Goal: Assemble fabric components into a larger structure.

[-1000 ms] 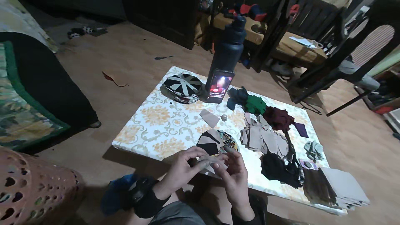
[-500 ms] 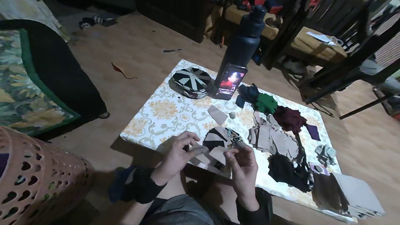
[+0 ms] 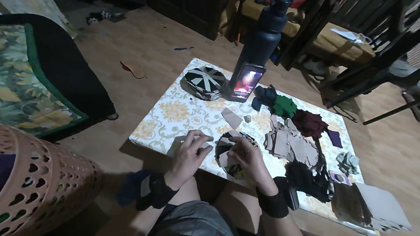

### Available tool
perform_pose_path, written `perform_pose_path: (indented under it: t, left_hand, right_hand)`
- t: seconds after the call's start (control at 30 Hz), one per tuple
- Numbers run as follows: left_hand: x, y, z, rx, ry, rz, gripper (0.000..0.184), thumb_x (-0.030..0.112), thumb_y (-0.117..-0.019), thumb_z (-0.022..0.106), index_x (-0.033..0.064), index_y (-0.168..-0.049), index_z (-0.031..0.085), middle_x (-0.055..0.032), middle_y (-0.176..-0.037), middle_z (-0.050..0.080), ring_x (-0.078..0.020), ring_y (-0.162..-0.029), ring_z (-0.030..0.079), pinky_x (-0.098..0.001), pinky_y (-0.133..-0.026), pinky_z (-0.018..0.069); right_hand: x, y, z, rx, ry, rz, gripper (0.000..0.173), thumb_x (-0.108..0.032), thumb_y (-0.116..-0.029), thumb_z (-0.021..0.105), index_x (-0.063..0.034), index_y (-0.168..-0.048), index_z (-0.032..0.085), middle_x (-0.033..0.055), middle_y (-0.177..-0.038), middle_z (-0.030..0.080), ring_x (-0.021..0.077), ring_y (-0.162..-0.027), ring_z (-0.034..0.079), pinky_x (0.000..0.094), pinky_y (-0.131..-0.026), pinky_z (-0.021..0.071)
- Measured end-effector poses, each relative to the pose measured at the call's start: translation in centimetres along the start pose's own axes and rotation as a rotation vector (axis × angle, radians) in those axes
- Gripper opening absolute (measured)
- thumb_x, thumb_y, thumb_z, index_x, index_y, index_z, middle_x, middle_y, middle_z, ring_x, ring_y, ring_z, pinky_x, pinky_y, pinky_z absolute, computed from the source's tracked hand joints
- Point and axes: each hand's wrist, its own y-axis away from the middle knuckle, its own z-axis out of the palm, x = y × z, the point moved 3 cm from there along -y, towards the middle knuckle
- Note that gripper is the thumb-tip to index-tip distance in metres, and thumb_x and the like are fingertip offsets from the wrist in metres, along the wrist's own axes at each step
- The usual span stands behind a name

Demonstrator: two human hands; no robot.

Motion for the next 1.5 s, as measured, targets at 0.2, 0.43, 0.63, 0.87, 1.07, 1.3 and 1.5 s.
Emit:
perform_pose_path:
  t: [0.2, 0.43, 0.63, 0.87, 1.07, 1.3, 1.5]
  left_hand:
    - [0.7, 0.8, 1.1, -0.044, -0.007, 0.004, 0.022, 0.028, -0.0959, 0.069, 0.0108, -0.106, 0.077, -0.0098, -0.111, 0.068, -0.0135, -0.085, 0.068, -0.0271, -0.071, 0.0584]
    - [0.9, 1.1, 2.2, -0.160, -0.058, 0.067, 0.023, 0.036, -0.0944, 0.069, 0.0179, -0.105, 0.079, -0.0068, -0.105, 0.069, -0.0175, -0.081, 0.065, -0.0365, -0.070, 0.0547]
    - [1.1, 1.1, 2.9, -0.206, -0.159, 0.129, 0.028, 0.042, -0.0927, 0.069, 0.0195, -0.105, 0.081, -0.0097, -0.103, 0.071, -0.0244, -0.084, 0.069, -0.0418, -0.071, 0.0567]
    - [1.1, 1.2, 3.0, -0.197, -0.183, 0.140, 0.029, 0.044, -0.0927, 0.068, 0.0205, -0.104, 0.081, -0.0083, -0.100, 0.071, -0.0233, -0.081, 0.068, -0.0405, -0.068, 0.0561]
    - [1.0, 1.3, 3.0, -0.205, -0.170, 0.137, 0.029, 0.043, -0.0922, 0.069, 0.0188, -0.102, 0.081, -0.0089, -0.100, 0.071, -0.0249, -0.082, 0.068, -0.0434, -0.071, 0.0567]
    - [0.6, 0.7, 1.4, -0.062, 0.103, -0.036, 0.033, 0.035, -0.0938, 0.070, 0.0122, -0.117, 0.076, -0.0091, -0.108, 0.069, -0.0107, -0.082, 0.063, -0.0268, -0.069, 0.0540]
    - [-0.3, -0.3, -1.1, 0.071, 0.967, -0.527, 0.037, 0.012, -0.1043, 0.044, 0.0046, -0.140, 0.048, -0.0038, -0.108, 0.065, -0.0076, -0.075, 0.061, -0.0207, -0.068, 0.0535]
  right_hand:
    - [0.5, 0.0, 0.6, 0.026, 0.022, -0.016, 0.029, -0.014, -0.0956, 0.069, -0.0001, -0.121, 0.066, 0.0045, -0.093, 0.073, 0.0091, -0.081, 0.069, 0.0268, -0.077, 0.0575]
    - [0.8, 0.1, 0.9, 0.038, 0.011, -0.013, 0.023, -0.012, -0.0956, 0.068, -0.0005, -0.115, 0.068, 0.0045, -0.092, 0.073, 0.0083, -0.081, 0.069, 0.0267, -0.078, 0.0578]
    - [0.8, 0.4, 1.1, 0.067, 0.135, -0.040, 0.023, -0.013, -0.0950, 0.067, -0.0023, -0.115, 0.070, 0.0074, -0.097, 0.073, 0.0166, -0.087, 0.071, 0.0372, -0.081, 0.0592]
    - [1.2, 2.0, -0.7, 0.333, 0.413, -0.089, 0.020, -0.006, -0.0933, 0.067, -0.0049, -0.112, 0.074, 0.0128, -0.103, 0.072, 0.0256, -0.091, 0.072, 0.0431, -0.077, 0.0604]
    - [1.8, 3.2, -0.4, 0.273, 0.340, -0.068, 0.018, -0.006, -0.0961, 0.062, -0.0031, -0.109, 0.074, 0.0122, -0.100, 0.072, 0.0241, -0.093, 0.071, 0.0409, -0.083, 0.0595]
    - [0.9, 2.6, -1.1, 0.342, 0.376, -0.175, 0.024, -0.018, -0.0984, 0.065, -0.0036, -0.116, 0.072, 0.0133, -0.110, 0.072, 0.0262, -0.101, 0.069, 0.0435, -0.087, 0.0574]
    - [2.4, 1.5, 1.8, -0.059, 0.625, -0.219, 0.077, -0.074, -0.0984, 0.033, -0.0205, -0.150, 0.053, 0.0084, -0.163, 0.039, 0.0355, -0.154, 0.027, 0.0656, -0.122, 0.0209]
